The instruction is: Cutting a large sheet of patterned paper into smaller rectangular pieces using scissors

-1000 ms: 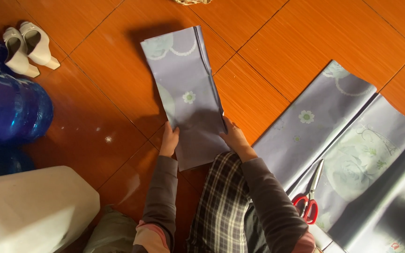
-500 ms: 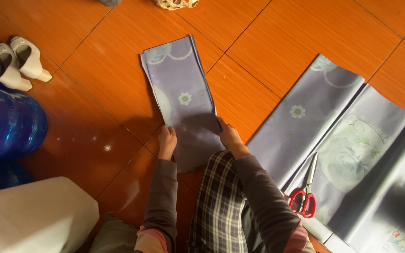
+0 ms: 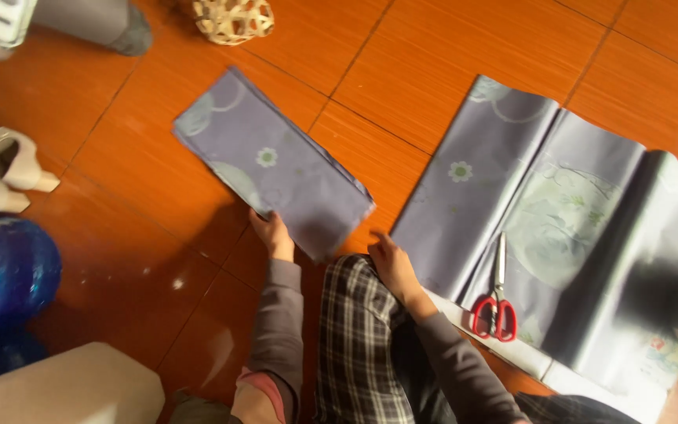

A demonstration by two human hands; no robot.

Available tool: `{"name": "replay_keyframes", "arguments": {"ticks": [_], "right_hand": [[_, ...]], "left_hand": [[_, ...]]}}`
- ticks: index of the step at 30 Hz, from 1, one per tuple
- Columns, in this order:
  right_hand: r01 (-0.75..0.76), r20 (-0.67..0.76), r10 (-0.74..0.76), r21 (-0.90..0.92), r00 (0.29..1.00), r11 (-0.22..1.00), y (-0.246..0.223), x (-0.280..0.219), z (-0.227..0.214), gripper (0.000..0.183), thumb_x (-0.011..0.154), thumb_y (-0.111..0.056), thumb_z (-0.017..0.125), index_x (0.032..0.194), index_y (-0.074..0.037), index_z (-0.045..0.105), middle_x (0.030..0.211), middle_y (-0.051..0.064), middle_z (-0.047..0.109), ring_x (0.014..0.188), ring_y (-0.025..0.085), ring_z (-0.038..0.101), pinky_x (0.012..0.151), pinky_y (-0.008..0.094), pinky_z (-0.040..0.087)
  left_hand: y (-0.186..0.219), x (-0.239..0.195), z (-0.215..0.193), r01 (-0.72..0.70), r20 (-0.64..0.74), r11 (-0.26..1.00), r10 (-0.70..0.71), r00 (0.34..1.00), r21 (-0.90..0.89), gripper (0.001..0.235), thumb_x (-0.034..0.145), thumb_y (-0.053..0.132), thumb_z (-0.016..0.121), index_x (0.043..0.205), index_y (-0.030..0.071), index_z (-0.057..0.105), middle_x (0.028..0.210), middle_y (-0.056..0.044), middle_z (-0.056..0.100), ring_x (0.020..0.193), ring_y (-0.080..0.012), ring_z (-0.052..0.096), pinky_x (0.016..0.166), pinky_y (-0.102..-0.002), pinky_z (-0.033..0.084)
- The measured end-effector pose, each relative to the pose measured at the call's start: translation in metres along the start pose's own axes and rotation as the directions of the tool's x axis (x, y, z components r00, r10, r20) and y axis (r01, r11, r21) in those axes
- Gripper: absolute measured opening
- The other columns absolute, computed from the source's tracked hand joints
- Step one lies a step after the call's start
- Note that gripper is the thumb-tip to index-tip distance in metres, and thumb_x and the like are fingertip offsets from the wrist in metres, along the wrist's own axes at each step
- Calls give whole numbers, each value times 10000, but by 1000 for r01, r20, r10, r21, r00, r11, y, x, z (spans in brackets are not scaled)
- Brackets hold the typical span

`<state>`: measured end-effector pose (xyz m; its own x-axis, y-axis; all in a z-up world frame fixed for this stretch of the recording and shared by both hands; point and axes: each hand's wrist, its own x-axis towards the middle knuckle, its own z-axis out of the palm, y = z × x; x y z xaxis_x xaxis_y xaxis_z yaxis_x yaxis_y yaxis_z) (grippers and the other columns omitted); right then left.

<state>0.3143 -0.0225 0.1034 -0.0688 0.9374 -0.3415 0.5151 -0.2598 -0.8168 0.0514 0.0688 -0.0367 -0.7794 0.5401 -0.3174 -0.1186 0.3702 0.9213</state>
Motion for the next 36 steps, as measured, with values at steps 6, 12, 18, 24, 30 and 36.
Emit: {"name": "replay_keyframes", "arguments": {"ticks": [6, 12, 18, 24, 30, 36], "right_hand": [[-85, -149, 87, 19, 985, 996, 75, -104, -76, 252, 899, -122, 639, 1132, -67, 718, 1007, 174, 735, 915, 374, 730, 756, 413, 619], [-424, -377, 311, -270, 873, 864, 222, -142, -125, 367, 907, -383, 623, 1246, -246, 613, 1034, 74, 690, 958, 297, 717, 817, 426, 601], [-188, -416, -175, -696, 892, 693, 280, -112, -88, 927, 619, -198, 842, 1448, -70, 448, 1019, 164, 617, 850, 312, 630, 837, 407, 557], [-429, -426, 410, 56, 807, 902, 222, -135, -136, 730, 793, -192, 635, 1469, -258, 368, 1030, 179, 624, 987, 437, 667, 858, 530, 533], [-493, -581, 508, 200, 636, 847, 214, -143, -167, 643, 919, -279, 615, 1498, -217, 341, 1080, 218, 641, 1038, 456, 654, 917, 563, 510], [-487, -603, 553, 291, 575, 823, 258, -128, -162, 467, 960, -289, 536, 1413, -222, 443, 1042, 214, 644, 1027, 464, 655, 909, 562, 509]], "left_hand": [[11, 14, 35, -238, 45, 971, 236, 971, 26, 787, 871, -17, 691, 1496, 5, 212, 1450, -364, 339, 1387, -458, 379, 1143, -527, 373], [94, -150, 46, -212, 441, 964, 262, 858, -159, 535, 883, -1, 652, 1379, 122, 493, 1212, -187, 532, 1152, -217, 506, 1059, -417, 420], [79, -344, 78, -121, 922, 992, 17, 388, 33, 438, 952, 132, 637, 1371, 56, 534, 1255, -272, 604, 1267, -396, 533, 1065, -505, 426], [-90, -332, 132, -471, 965, 849, -160, 206, 241, 393, 955, 165, 609, 1316, 11, 599, 1289, -285, 601, 1266, -370, 540, 1049, -480, 449], [-71, -336, 132, -898, 966, 374, 23, 257, 230, 518, 896, 293, 665, 1348, 60, 566, 1291, -163, 583, 1233, -320, 573, 1050, -441, 461], [-86, -346, 145, -802, 918, 448, -188, 348, 396, 574, 872, 443, 678, 1269, 54, 539, 1212, -183, 646, 1166, -337, 626, 955, -460, 525]]}}
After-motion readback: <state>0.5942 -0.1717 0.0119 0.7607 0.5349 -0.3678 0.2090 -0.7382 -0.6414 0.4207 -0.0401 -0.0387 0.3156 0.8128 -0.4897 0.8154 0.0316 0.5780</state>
